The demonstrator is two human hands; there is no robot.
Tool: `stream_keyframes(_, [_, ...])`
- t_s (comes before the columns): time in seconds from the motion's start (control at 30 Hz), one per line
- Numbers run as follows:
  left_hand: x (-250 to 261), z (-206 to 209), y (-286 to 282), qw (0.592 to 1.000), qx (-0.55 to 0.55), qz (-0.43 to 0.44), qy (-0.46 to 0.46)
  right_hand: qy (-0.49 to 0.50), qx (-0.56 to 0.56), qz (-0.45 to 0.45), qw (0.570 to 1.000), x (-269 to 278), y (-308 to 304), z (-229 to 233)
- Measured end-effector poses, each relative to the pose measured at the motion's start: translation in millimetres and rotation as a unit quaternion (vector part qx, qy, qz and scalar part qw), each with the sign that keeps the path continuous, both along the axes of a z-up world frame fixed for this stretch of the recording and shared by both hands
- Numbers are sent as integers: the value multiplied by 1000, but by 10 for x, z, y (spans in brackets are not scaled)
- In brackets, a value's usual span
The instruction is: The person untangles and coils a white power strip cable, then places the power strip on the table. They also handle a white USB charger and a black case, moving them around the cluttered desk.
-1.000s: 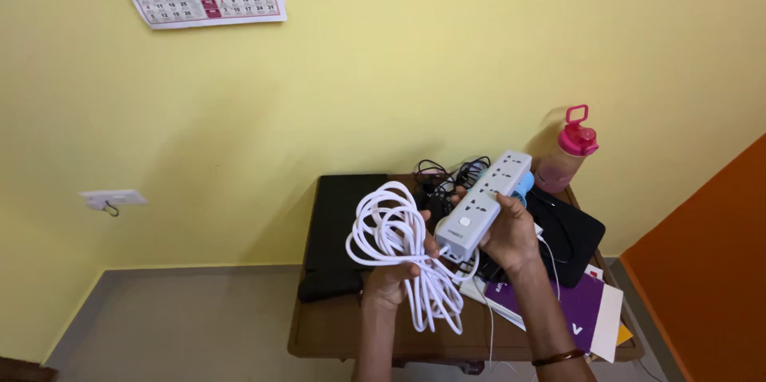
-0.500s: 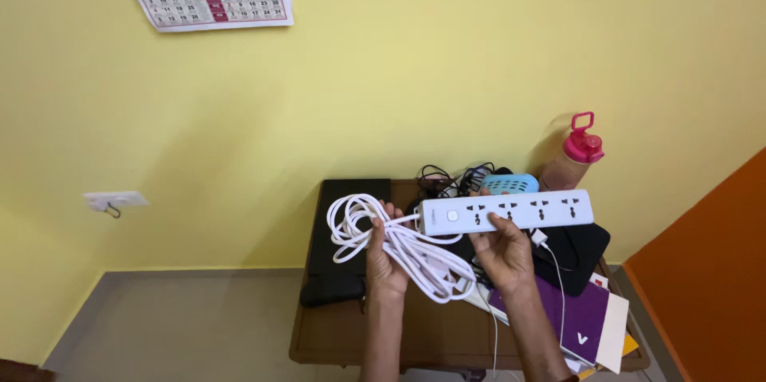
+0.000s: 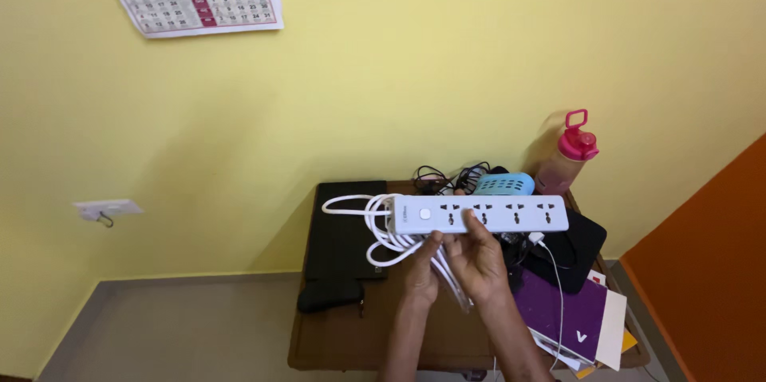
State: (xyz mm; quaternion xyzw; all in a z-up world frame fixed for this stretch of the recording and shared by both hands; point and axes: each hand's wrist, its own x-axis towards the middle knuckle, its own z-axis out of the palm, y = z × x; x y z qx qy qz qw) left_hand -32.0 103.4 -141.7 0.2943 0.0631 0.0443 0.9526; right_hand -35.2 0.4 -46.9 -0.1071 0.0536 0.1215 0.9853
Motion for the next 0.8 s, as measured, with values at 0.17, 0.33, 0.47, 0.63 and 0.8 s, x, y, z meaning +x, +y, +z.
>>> stream_keyframes(0.17, [62, 55, 128, 997, -77, -17, -3, 47, -37, 5, 998, -46, -6, -113])
stream_keyframes(0.33, [75, 213, 282, 992, -120, -34, -33, 58, -60, 78, 994, -262, -99, -175])
stream_keyframes(0.47, [75, 282, 384, 984, -166, -42, -45, 9, -72, 140, 988, -365, -325, -284])
stream_keyframes(0.63, [94, 334, 607, 979, -189, 54, -55, -29, -378, 102, 920, -461, -834, -567])
stream_keyframes(0.8, [25, 354, 746, 982, -174, 73, -15, -70, -461, 73, 882, -443, -1195, -513])
